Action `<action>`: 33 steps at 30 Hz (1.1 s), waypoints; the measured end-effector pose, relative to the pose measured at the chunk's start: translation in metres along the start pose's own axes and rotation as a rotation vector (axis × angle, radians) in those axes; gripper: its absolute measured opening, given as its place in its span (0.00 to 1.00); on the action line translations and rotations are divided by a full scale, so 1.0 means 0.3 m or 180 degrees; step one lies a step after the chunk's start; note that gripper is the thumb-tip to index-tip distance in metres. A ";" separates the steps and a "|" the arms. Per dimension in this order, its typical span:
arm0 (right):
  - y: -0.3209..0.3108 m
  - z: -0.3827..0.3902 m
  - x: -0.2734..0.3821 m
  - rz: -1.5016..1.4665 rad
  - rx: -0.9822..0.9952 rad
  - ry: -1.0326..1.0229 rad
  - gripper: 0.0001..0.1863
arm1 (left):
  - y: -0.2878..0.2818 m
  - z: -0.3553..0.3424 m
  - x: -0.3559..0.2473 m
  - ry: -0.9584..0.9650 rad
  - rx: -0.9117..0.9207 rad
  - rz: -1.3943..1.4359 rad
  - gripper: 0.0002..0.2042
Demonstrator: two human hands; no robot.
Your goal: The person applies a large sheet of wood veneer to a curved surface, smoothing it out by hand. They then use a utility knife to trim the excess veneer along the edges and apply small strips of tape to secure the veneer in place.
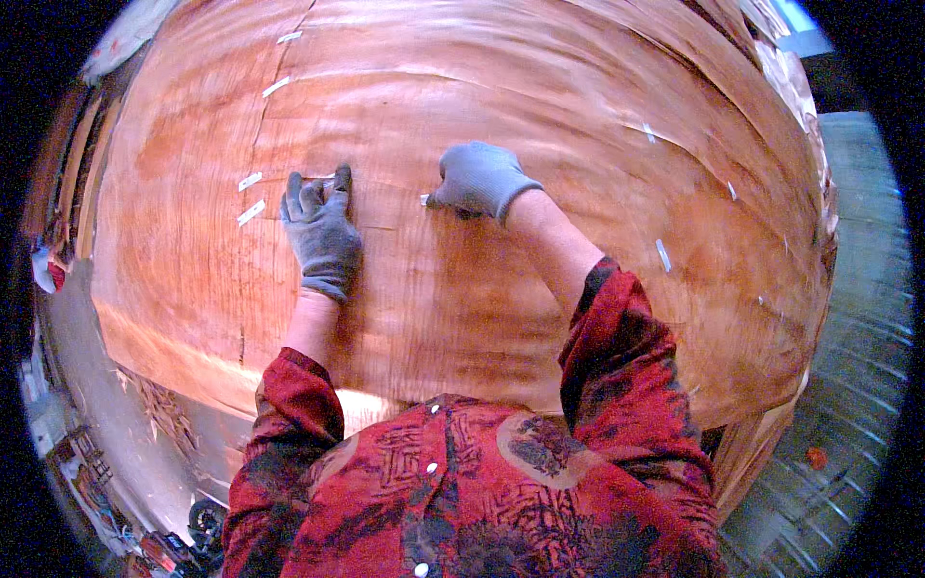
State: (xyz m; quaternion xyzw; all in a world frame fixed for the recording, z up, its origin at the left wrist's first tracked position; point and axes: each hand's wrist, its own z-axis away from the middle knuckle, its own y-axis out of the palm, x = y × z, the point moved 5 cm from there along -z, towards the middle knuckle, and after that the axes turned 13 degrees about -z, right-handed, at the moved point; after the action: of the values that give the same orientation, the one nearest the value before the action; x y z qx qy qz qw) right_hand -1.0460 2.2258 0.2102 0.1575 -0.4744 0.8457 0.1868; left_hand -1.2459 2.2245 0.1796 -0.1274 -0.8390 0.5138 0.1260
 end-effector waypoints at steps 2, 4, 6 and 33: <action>-0.014 0.005 -0.007 0.0353 0.0007 0.0196 0.23 | 0.002 0.006 0.015 0.0008 -0.0037 0.0032 0.22; -0.050 0.012 -0.057 0.0528 0.0086 0.0449 0.23 | -0.001 0.006 0.011 -0.0024 -0.0078 0.0118 0.22; -0.103 0.022 -0.083 0.0713 -0.0674 0.0574 0.25 | -0.016 -0.006 0.001 -0.0017 -0.0146 0.0120 0.20; 0.420 1.002 -0.555 -0.0444 -0.3064 0.1009 0.38 | 0.074 -0.009 0.075 -0.0079 -0.0237 0.0018 0.23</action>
State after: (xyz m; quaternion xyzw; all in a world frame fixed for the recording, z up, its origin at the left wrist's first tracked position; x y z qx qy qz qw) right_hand -0.9313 1.8788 0.1931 -0.0454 -0.7643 0.5304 0.3639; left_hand -1.2641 2.2441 0.1628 -0.1280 -0.8586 0.4842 0.1094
